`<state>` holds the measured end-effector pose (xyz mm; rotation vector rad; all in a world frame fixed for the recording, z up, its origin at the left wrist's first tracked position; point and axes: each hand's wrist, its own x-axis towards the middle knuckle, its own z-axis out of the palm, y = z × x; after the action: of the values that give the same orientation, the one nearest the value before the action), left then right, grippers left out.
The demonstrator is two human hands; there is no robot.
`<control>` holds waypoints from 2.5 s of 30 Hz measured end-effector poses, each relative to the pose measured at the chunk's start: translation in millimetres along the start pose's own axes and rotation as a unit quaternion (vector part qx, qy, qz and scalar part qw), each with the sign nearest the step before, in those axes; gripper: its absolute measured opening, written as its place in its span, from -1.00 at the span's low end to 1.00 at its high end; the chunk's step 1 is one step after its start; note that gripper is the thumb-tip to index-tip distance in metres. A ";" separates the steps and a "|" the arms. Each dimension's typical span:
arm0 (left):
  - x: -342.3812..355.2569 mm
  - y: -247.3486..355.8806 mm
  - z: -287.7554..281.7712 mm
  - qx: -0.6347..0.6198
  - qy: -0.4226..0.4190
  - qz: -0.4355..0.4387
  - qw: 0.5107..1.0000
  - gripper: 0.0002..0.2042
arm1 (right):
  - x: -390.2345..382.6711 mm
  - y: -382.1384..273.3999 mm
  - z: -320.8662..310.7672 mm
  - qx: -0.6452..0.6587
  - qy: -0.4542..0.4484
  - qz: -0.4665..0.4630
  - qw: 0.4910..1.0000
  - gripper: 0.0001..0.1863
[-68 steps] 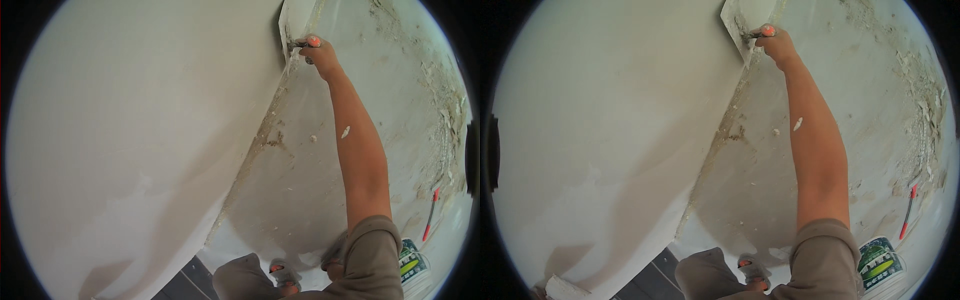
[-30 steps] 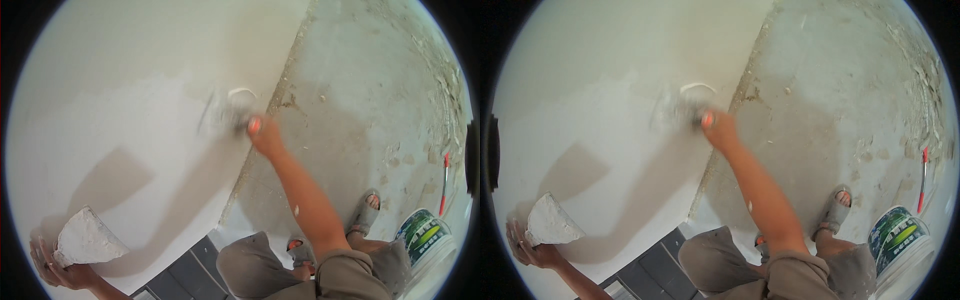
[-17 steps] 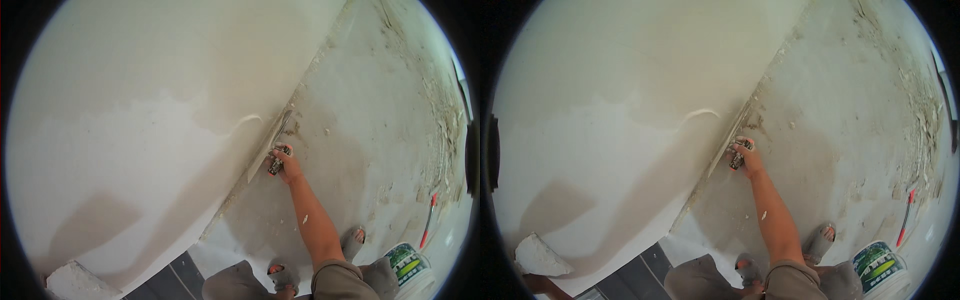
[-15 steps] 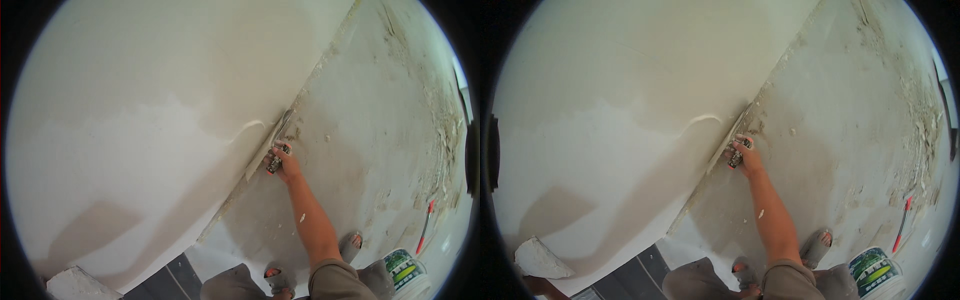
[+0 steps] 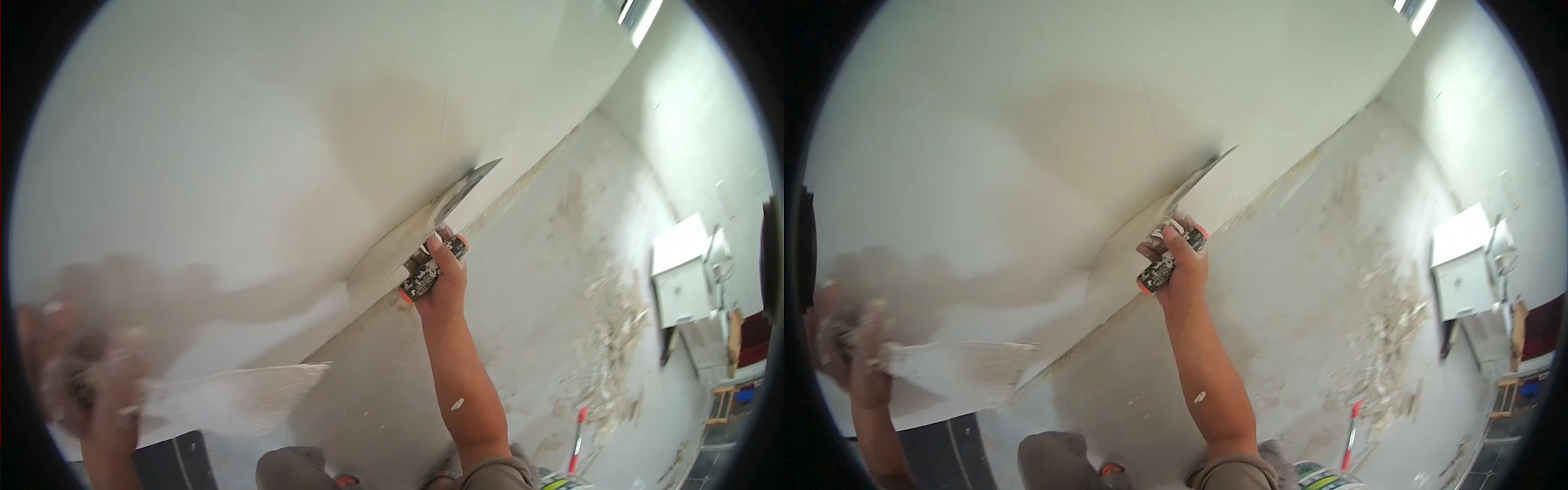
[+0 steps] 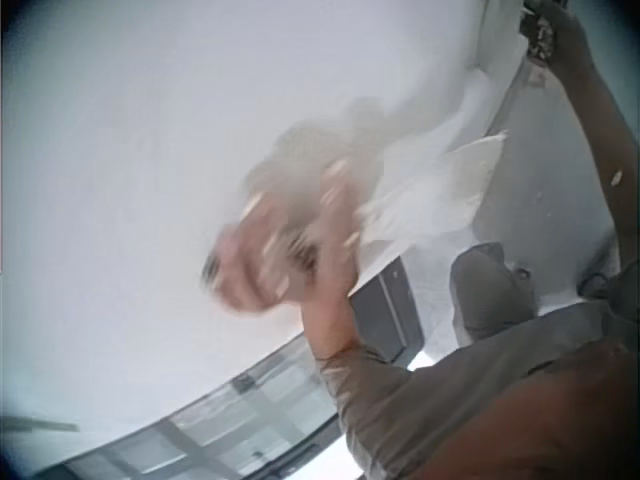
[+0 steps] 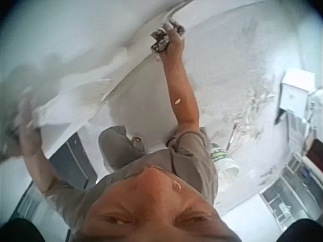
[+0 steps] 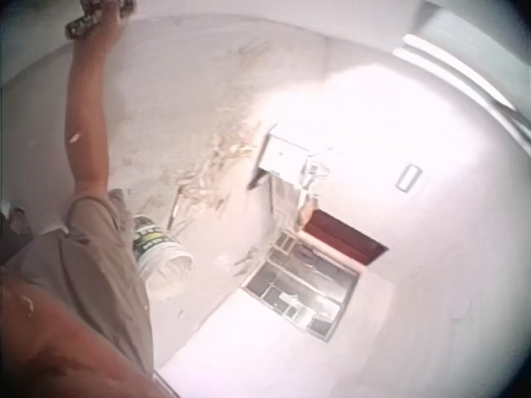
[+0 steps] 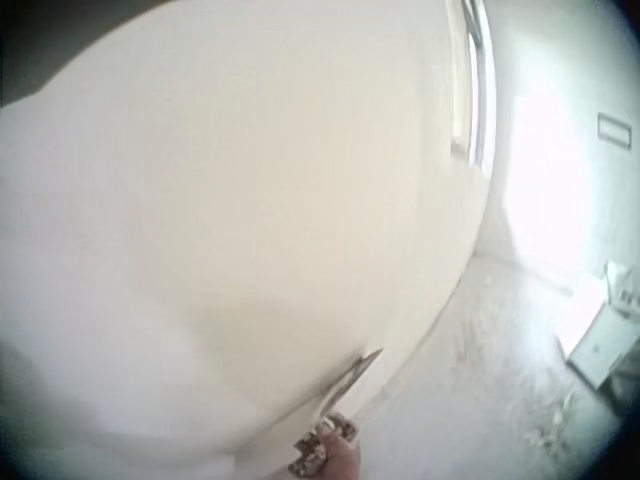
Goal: The person applies a white plastering compound to a wall using a large trowel and a smaller putty knife, smoothing the material over the surface and around electrical outlets, periodically dipping the tools into a bucket of compound.
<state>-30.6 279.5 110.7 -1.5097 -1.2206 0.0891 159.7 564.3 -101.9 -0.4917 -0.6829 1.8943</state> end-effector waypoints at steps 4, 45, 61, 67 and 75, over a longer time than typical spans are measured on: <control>-46.8 44.8 -30.0 -0.097 0.120 -0.060 0.986 -0.68 | -63.3 -63.0 101.9 -0.054 -0.041 -0.074 0.995 -0.62; -72.0 367.0 -69.9 -0.663 -0.348 -0.509 0.425 -0.47 | -148.7 -176.0 270.8 -0.604 -0.300 -0.626 0.393 -0.77; -62.5 279.3 -125.1 -0.720 -0.271 -0.565 0.299 -0.61 | -68.9 -140.0 165.0 -0.766 -0.239 -0.458 0.382 -0.71; -102.3 268.0 -170.4 -0.699 -0.344 -0.617 0.113 -0.69 | -58.8 2.6 -10.5 -0.704 -0.174 -0.317 0.612 -0.64; -74.6 287.1 -176.1 -0.678 -0.300 -0.629 0.235 -0.71 | -164.7 211.8 -122.0 -0.477 -0.079 -0.131 0.866 -0.84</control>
<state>225.6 156.1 -84.7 -0.8763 -3.2283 -2.2645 154.5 374.5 -327.4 -0.8010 -1.7194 1.2376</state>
